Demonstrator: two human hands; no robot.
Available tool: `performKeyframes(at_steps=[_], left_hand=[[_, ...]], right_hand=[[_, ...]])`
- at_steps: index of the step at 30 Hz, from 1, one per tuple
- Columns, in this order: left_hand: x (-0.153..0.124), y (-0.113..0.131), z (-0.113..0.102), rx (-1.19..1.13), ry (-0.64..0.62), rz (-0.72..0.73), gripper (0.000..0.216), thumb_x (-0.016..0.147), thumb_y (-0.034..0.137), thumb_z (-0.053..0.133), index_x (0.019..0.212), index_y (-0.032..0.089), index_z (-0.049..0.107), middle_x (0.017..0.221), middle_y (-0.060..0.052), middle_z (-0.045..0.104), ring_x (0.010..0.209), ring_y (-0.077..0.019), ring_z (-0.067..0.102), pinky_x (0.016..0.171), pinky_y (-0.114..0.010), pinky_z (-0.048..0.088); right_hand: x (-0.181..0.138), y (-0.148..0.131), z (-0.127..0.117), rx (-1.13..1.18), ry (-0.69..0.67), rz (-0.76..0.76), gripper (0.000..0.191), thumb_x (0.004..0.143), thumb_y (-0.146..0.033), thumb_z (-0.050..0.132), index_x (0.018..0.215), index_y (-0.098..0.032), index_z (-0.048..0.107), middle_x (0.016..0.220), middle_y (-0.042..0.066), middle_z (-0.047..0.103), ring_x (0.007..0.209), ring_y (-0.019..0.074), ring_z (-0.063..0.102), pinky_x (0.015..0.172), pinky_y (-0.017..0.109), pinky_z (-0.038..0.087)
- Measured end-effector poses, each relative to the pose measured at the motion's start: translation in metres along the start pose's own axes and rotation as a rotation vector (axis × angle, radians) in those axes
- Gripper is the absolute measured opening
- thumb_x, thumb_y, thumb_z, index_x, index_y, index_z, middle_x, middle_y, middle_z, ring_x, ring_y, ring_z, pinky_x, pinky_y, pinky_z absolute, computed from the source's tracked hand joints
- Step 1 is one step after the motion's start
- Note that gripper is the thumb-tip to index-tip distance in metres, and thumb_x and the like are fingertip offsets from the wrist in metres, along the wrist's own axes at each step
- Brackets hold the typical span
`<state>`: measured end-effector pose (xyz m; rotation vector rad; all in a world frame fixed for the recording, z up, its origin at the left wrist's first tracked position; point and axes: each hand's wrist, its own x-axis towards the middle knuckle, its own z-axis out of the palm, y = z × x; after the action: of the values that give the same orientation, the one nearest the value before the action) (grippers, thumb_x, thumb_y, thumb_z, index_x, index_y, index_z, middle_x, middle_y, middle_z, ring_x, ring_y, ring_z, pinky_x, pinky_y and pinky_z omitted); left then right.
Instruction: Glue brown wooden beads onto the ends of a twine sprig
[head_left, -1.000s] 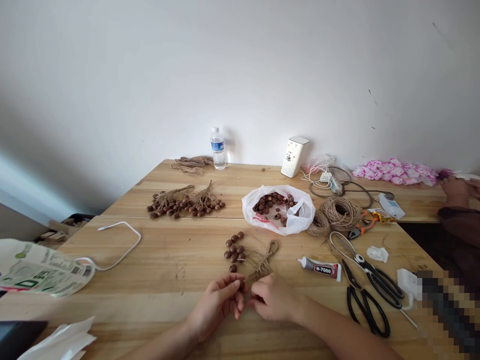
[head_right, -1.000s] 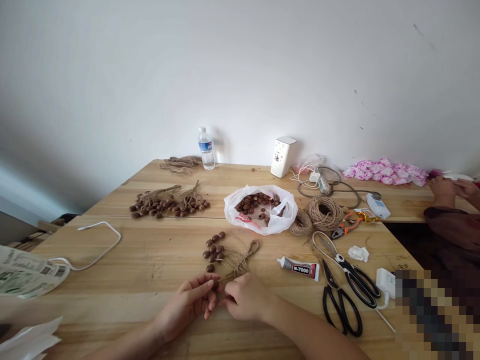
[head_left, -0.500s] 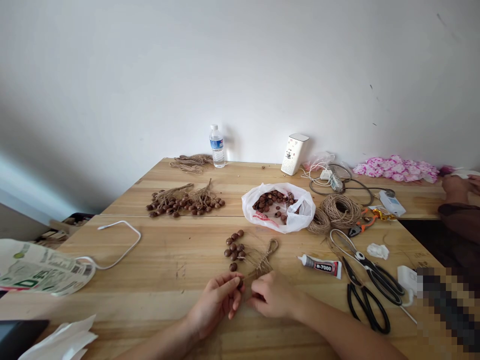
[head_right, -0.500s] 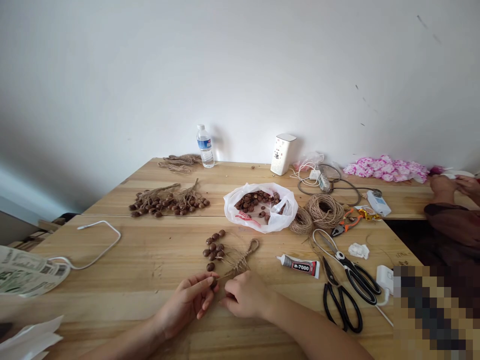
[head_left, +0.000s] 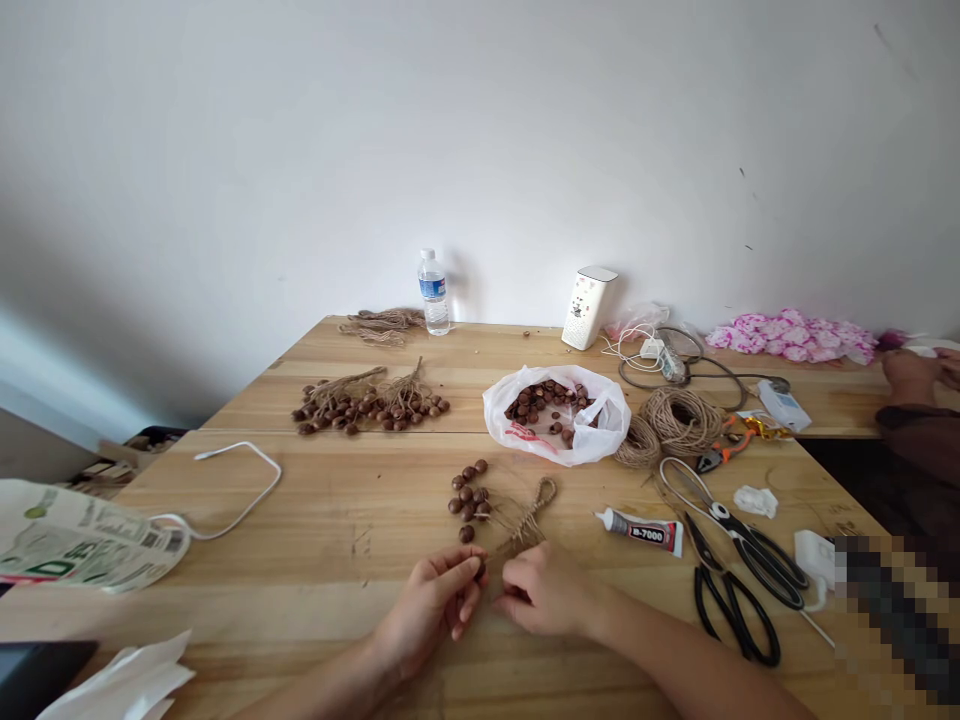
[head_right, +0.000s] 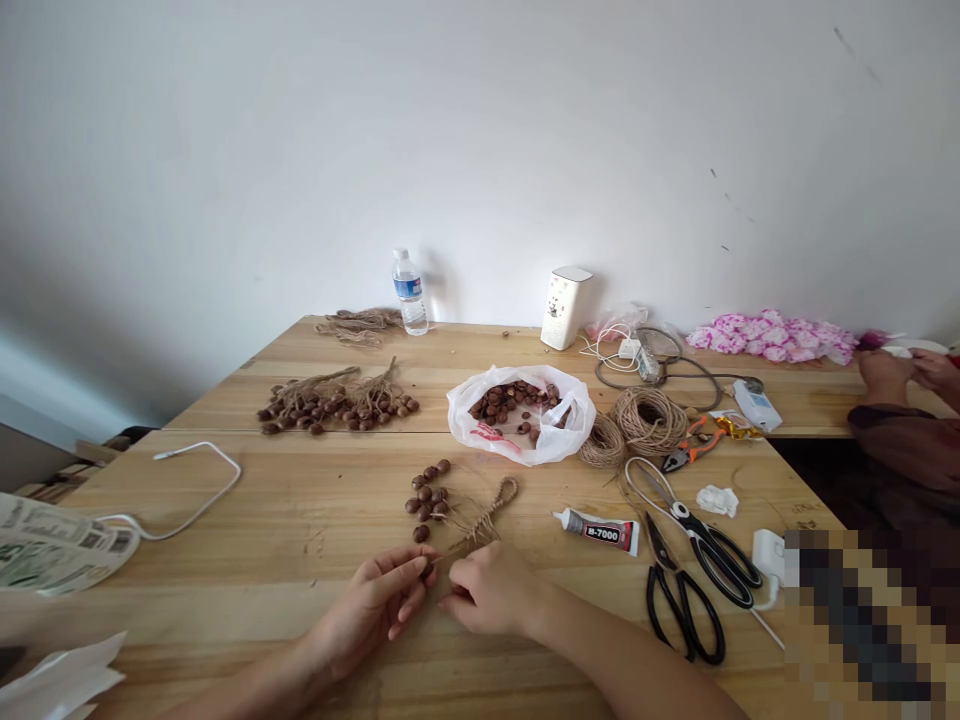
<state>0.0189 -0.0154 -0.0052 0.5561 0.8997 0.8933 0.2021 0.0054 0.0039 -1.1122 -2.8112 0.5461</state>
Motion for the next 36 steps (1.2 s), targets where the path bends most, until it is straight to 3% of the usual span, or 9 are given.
performKeyframes(at_steps=[16,36], left_hand=[[-0.0023,0.0019,0.0008,0.041,0.018,-0.011,0.032,0.066,0.037,0.072,0.083,0.013,0.060,0.060,0.000,0.061,0.033,-0.0031,0.035,0.030,-0.016,0.023],[-0.0022,-0.0009,-0.0004,-0.008,-0.018,-0.008,0.027,0.069,0.032,0.072,0.084,0.012,0.061,0.064,-0.001,0.063,0.035,-0.0040,0.040,0.029,-0.015,0.028]], right_hand=[[0.0006,-0.0019,-0.0031,-0.006,-0.011,-0.006,0.021,0.083,-0.034,0.057,0.074,-0.017,0.066,0.070,0.003,0.069,0.062,0.0155,0.061,0.055,0.024,0.034],[0.0009,-0.0006,-0.0006,-0.007,0.000,-0.020,0.020,0.082,-0.033,0.057,0.074,-0.017,0.066,0.068,0.003,0.068,0.061,0.0157,0.061,0.055,0.023,0.034]])
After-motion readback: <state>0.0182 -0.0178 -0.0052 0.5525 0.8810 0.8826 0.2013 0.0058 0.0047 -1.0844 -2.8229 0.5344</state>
